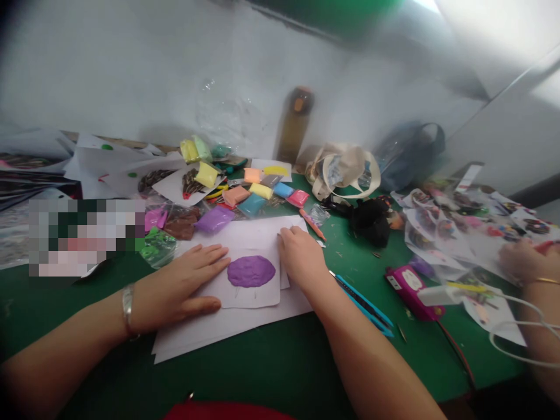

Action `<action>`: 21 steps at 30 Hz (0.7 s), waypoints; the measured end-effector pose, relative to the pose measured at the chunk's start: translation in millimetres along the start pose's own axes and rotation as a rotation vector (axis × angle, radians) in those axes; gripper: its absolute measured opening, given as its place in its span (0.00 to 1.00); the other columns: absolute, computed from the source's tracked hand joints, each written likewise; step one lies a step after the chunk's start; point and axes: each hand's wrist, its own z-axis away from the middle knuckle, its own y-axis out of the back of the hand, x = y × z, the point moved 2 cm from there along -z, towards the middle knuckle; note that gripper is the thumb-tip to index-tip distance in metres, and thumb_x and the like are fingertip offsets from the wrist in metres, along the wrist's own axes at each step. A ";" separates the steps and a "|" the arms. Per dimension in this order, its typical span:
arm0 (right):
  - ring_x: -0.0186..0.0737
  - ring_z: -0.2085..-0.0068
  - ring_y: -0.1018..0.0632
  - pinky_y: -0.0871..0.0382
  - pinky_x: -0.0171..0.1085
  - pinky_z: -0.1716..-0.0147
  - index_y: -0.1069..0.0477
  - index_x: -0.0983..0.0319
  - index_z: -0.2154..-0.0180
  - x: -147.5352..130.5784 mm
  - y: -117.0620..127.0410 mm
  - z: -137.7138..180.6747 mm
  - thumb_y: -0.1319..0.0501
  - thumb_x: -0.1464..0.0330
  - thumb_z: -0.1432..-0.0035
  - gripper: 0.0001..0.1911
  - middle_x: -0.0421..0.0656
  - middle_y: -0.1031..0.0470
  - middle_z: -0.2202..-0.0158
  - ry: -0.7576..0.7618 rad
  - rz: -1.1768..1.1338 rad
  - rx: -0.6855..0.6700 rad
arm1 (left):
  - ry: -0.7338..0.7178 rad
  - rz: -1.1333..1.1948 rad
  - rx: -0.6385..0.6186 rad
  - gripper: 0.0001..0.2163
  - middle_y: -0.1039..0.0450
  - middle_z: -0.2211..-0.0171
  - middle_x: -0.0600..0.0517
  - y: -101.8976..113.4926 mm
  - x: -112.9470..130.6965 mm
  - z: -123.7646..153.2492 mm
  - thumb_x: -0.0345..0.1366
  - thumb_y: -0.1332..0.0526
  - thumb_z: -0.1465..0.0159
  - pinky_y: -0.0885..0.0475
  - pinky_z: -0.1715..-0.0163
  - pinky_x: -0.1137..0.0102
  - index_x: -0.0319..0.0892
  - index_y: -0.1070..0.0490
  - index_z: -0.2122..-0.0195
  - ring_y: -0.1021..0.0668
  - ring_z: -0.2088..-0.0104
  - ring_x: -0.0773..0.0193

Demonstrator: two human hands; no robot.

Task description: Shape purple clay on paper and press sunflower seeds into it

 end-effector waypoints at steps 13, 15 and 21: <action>0.43 0.60 0.27 0.39 0.36 0.67 0.32 0.61 0.62 2.4 -2.3 -6.1 0.52 0.72 0.35 0.10 0.47 0.29 0.60 -0.011 -0.055 0.091 | -0.005 0.020 -0.011 0.31 0.48 0.35 0.42 -0.2 -1.8 0.9 0.51 0.43 0.39 0.51 0.37 0.52 0.42 0.42 0.38 0.44 0.35 0.48; 0.43 0.59 0.27 0.38 0.36 0.66 0.32 0.61 0.61 1.9 8.7 -5.2 0.51 0.71 0.35 0.10 0.46 0.28 0.62 -0.021 -0.180 0.143 | -0.010 0.025 -0.002 0.31 0.48 0.35 0.41 -0.6 -2.3 0.8 0.51 0.43 0.39 0.51 0.38 0.51 0.42 0.42 0.38 0.44 0.35 0.47; 0.38 0.61 0.25 0.35 0.34 0.60 0.29 0.59 0.57 -22.3 25.9 -7.7 0.49 0.70 0.36 0.11 0.42 0.25 0.62 0.246 -0.498 -0.016 | -0.008 0.018 -0.013 0.32 0.48 0.35 0.41 0.0 -1.9 0.7 0.51 0.42 0.39 0.51 0.37 0.51 0.40 0.42 0.38 0.44 0.35 0.48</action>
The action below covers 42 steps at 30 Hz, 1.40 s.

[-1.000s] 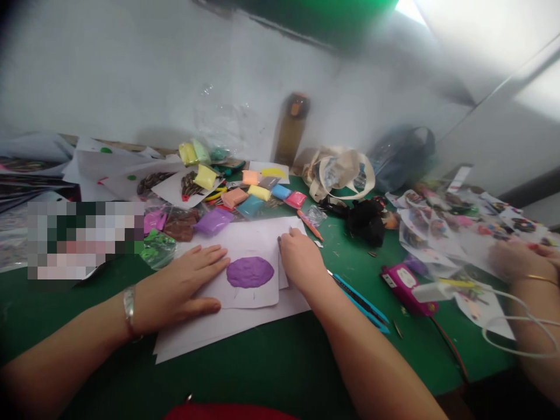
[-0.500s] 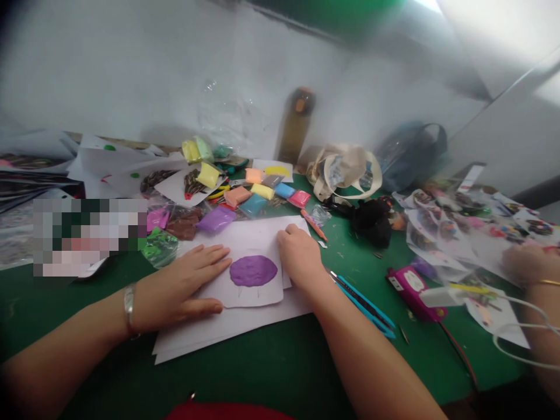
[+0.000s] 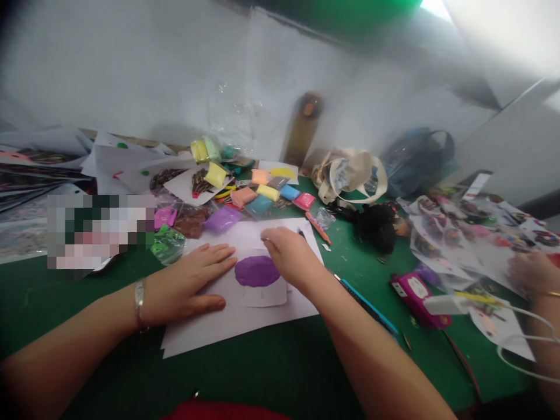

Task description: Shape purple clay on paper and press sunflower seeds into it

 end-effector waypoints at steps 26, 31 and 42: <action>0.42 0.61 0.29 0.42 0.39 0.63 0.29 0.60 0.59 0.0 -21.0 -3.6 0.47 0.74 0.38 0.10 0.44 0.27 0.65 0.142 0.123 0.025 | 0.008 0.003 -0.044 0.32 0.50 0.34 0.40 0.7 0.5 -0.9 0.49 0.40 0.39 0.53 0.37 0.51 0.40 0.44 0.37 0.46 0.34 0.49; 0.35 0.67 0.28 0.38 0.34 0.67 0.33 0.58 0.64 5.9 -26.3 -2.5 0.43 0.72 0.42 0.04 0.37 0.28 0.68 0.003 -0.275 0.043 | 0.014 -0.002 -0.039 0.32 0.50 0.34 0.41 -0.4 -0.1 -0.9 0.50 0.41 0.39 0.53 0.37 0.52 0.41 0.44 0.37 0.47 0.34 0.49; 0.40 0.64 0.29 0.40 0.39 0.60 0.24 0.59 0.65 13.0 -27.0 -8.8 0.43 0.73 0.39 0.09 0.42 0.22 0.67 0.216 0.023 -0.009 | 0.010 0.000 -0.030 0.32 0.49 0.34 0.41 -0.6 -0.2 -0.8 0.50 0.41 0.40 0.52 0.37 0.51 0.40 0.43 0.38 0.46 0.35 0.49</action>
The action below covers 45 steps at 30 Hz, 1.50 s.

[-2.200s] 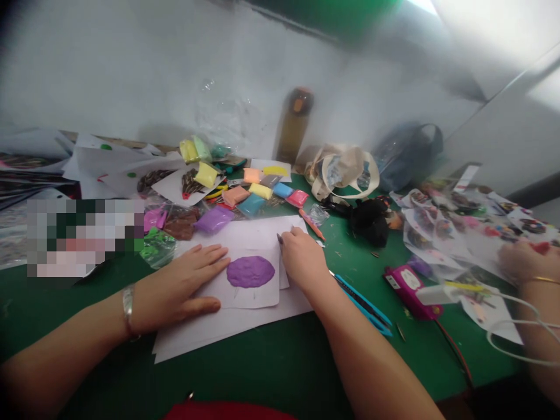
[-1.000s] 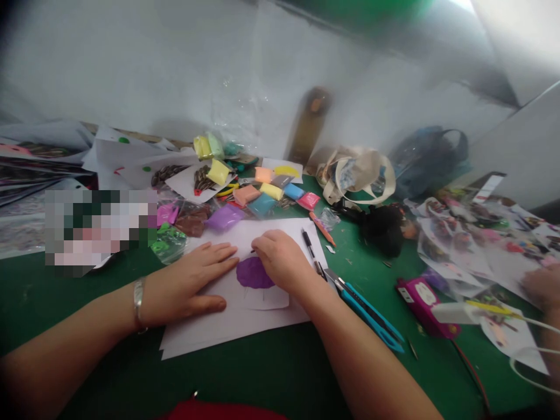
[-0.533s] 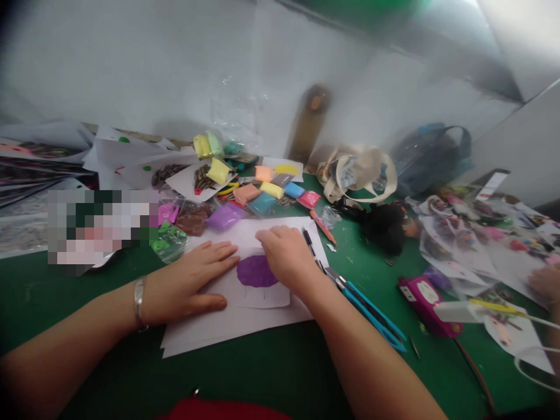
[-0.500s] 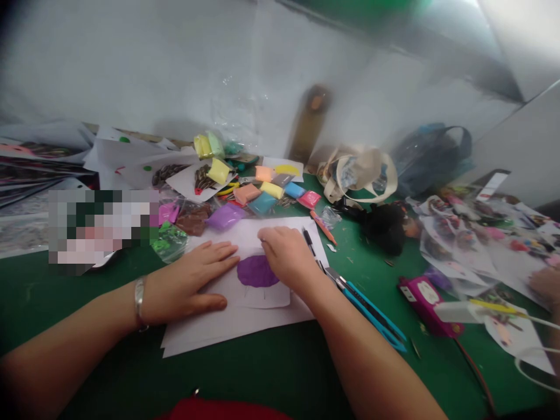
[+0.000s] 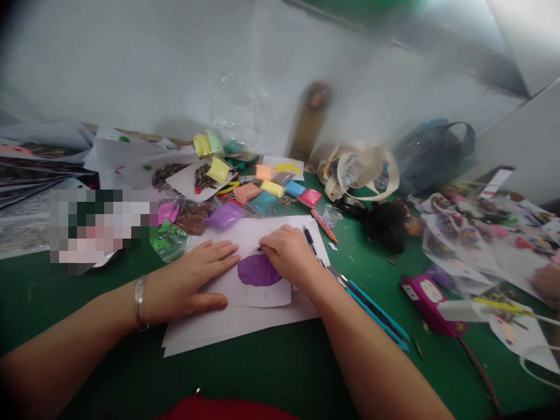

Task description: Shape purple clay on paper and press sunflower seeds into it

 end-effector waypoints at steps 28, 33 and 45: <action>0.40 0.62 0.30 0.42 0.39 0.61 0.24 0.59 0.64 -8.9 -7.1 -2.4 0.44 0.71 0.37 0.10 0.43 0.24 0.66 0.087 0.008 -0.038 | 0.001 0.027 0.004 0.32 0.49 0.34 0.40 1.2 0.7 -0.5 0.50 0.40 0.40 0.52 0.37 0.51 0.42 0.42 0.38 0.45 0.35 0.48; 0.39 0.62 0.30 0.42 0.39 0.61 0.24 0.59 0.64 -9.5 -10.1 -4.1 0.45 0.72 0.37 0.11 0.42 0.24 0.67 0.136 0.006 -0.056 | 0.006 0.020 -0.006 0.32 0.49 0.34 0.40 1.7 1.3 -0.7 0.49 0.40 0.40 0.52 0.37 0.51 0.40 0.43 0.38 0.46 0.35 0.47; 0.39 0.63 0.30 0.43 0.38 0.61 0.24 0.59 0.64 -10.6 -10.5 -6.9 0.46 0.71 0.36 0.12 0.43 0.25 0.68 0.152 0.003 -0.050 | 0.027 0.028 -0.028 0.34 0.51 0.34 0.40 0.2 1.0 -1.4 0.49 0.40 0.40 0.54 0.37 0.51 0.39 0.47 0.36 0.47 0.34 0.49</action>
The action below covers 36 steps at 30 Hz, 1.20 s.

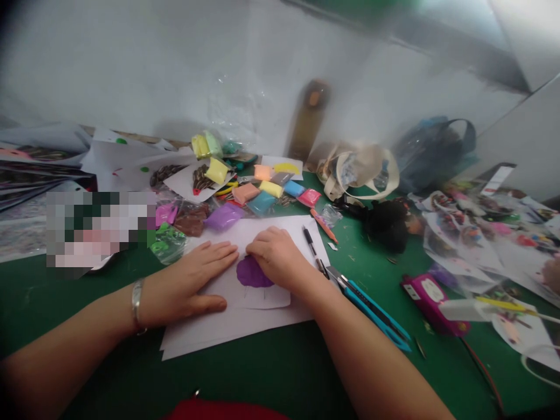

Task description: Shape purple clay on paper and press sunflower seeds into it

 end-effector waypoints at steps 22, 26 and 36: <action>0.38 0.62 0.29 0.41 0.38 0.61 0.25 0.59 0.66 -10.2 0.0 -8.1 0.45 0.74 0.38 0.11 0.42 0.25 0.67 0.093 -0.032 -0.028 | 0.023 0.108 0.050 0.40 0.51 0.34 0.40 1.5 1.1 -0.5 0.47 0.40 0.42 0.53 0.37 0.52 0.37 0.57 0.33 0.46 0.35 0.48; 0.38 0.62 0.29 0.41 0.38 0.61 0.25 0.59 0.66 -11.3 0.4 -7.3 0.45 0.74 0.38 0.11 0.42 0.25 0.67 0.089 -0.026 -0.007 | 0.006 0.103 0.069 0.39 0.51 0.34 0.39 -0.2 -0.3 -0.5 0.47 0.40 0.41 0.53 0.37 0.51 0.40 0.57 0.33 0.46 0.35 0.47; 0.40 0.61 0.28 0.40 0.38 0.59 0.24 0.61 0.64 3.6 10.7 2.9 0.45 0.72 0.37 0.10 0.44 0.24 0.64 -0.085 0.002 0.111 | 0.018 0.032 -0.010 0.35 0.52 0.34 0.41 2.4 0.2 -0.4 0.49 0.41 0.40 0.54 0.37 0.50 0.40 0.47 0.36 0.47 0.34 0.48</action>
